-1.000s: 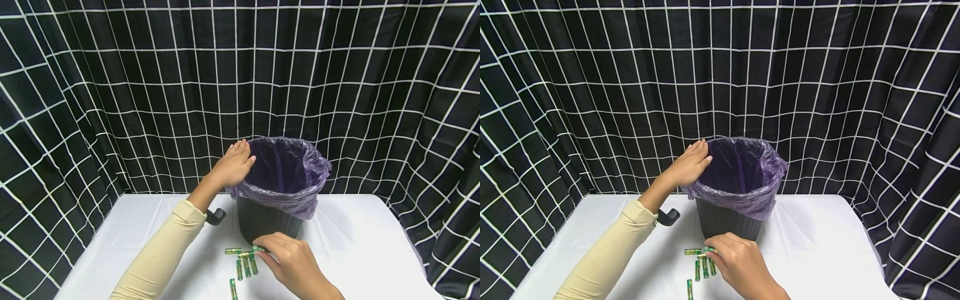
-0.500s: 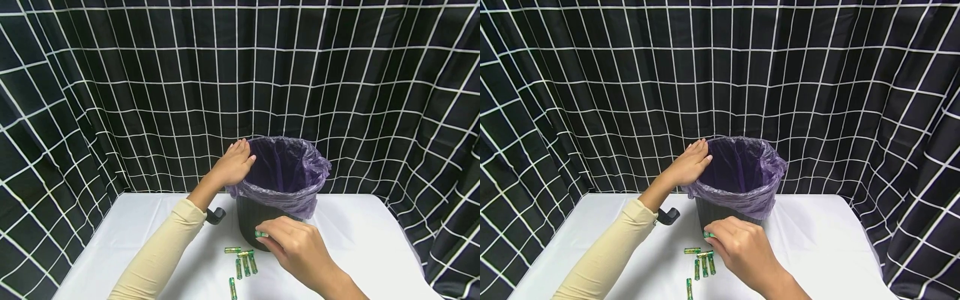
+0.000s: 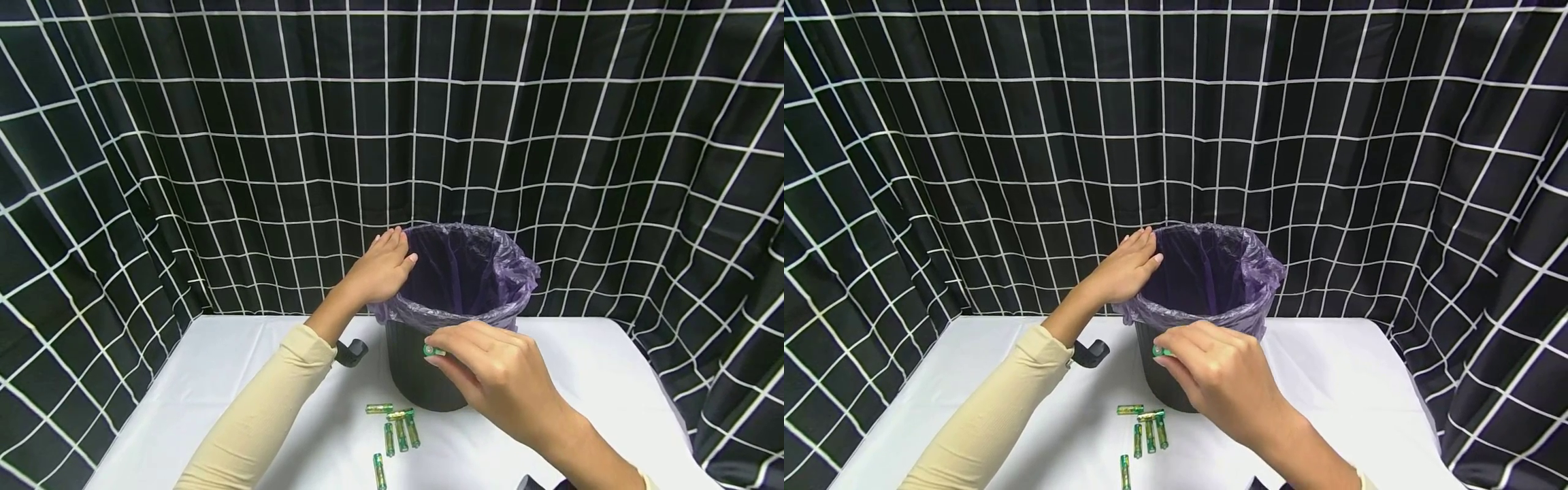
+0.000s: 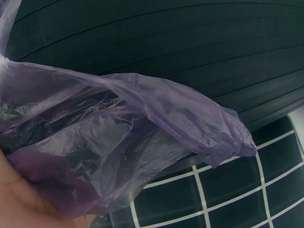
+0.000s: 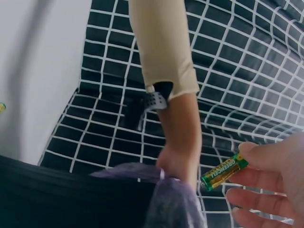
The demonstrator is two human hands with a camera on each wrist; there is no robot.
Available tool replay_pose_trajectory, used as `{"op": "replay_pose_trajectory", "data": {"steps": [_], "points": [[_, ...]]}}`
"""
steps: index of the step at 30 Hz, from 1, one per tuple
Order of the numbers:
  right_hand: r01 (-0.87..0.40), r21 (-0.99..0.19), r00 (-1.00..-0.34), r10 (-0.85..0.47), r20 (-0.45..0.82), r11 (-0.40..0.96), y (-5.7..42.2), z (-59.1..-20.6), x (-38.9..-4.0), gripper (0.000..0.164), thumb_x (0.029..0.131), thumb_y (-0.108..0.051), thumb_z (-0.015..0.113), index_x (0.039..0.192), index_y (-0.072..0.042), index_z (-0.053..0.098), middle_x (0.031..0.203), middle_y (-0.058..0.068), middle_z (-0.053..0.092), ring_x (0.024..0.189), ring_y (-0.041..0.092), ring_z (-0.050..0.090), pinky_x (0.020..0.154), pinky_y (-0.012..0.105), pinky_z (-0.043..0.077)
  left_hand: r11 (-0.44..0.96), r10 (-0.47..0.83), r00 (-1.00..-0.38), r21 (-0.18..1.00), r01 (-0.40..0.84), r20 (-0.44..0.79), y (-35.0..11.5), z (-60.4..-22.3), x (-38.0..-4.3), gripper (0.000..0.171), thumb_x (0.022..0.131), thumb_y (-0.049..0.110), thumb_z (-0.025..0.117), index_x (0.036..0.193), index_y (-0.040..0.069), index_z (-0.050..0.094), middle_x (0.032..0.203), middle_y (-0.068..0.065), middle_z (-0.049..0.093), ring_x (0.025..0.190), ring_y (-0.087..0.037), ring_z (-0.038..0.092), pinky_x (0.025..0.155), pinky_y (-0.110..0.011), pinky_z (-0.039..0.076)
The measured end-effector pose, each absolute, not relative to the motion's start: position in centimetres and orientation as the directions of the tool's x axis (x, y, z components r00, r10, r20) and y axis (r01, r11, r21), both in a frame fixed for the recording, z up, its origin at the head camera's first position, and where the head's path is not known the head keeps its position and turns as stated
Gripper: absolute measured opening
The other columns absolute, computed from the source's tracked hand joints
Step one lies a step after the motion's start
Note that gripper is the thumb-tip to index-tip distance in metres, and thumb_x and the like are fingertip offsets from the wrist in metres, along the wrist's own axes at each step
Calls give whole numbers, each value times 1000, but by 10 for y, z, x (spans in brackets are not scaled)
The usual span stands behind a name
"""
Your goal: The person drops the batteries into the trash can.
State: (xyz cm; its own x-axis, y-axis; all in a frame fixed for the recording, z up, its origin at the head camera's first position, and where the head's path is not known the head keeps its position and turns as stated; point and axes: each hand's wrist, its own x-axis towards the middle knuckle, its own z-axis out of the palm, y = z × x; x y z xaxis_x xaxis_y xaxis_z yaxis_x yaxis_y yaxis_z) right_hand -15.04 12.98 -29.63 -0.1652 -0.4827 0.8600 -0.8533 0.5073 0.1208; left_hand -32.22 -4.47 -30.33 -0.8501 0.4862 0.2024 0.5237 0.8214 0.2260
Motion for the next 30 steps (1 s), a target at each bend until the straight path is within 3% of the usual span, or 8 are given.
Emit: {"op": "replay_pose_trajectory", "data": {"steps": [10,16,25,30], "points": [[-841,151,-173,-523,834,520,137,-272,-164,13,85,-18,68,92,-8,71,87,-1,70,75,14,67,59,30,55,816,486,-851,245,524,202,-45,-306,-323,59,103,37,21,148,-2,17,157,-14,7,144,-22,-1,117,-34,1],[-839,116,-222,-529,819,532,141,-264,-175,15,86,-19,68,95,-7,71,88,0,70,78,15,67,61,33,55,813,491,-847,241,530,204,-45,-304,-324,59,103,36,22,148,-3,18,156,-15,9,144,-24,1,117,-35,2],[-815,35,-318,-496,808,579,150,-258,-198,18,78,-17,76,93,-9,72,89,-2,72,83,14,68,65,30,55,818,486,-850,237,524,203,-45,-305,-326,59,103,36,21,148,-3,18,156,-16,9,144,-24,1,117,-35,2],[-808,-9,-348,-465,814,589,154,-256,-208,17,76,-15,79,92,-12,73,86,-5,71,72,9,65,58,24,51,820,486,-853,238,521,192,-44,-304,-326,59,103,37,20,148,-2,18,156,-14,6,144,-23,-1,117,-34,0]]}}
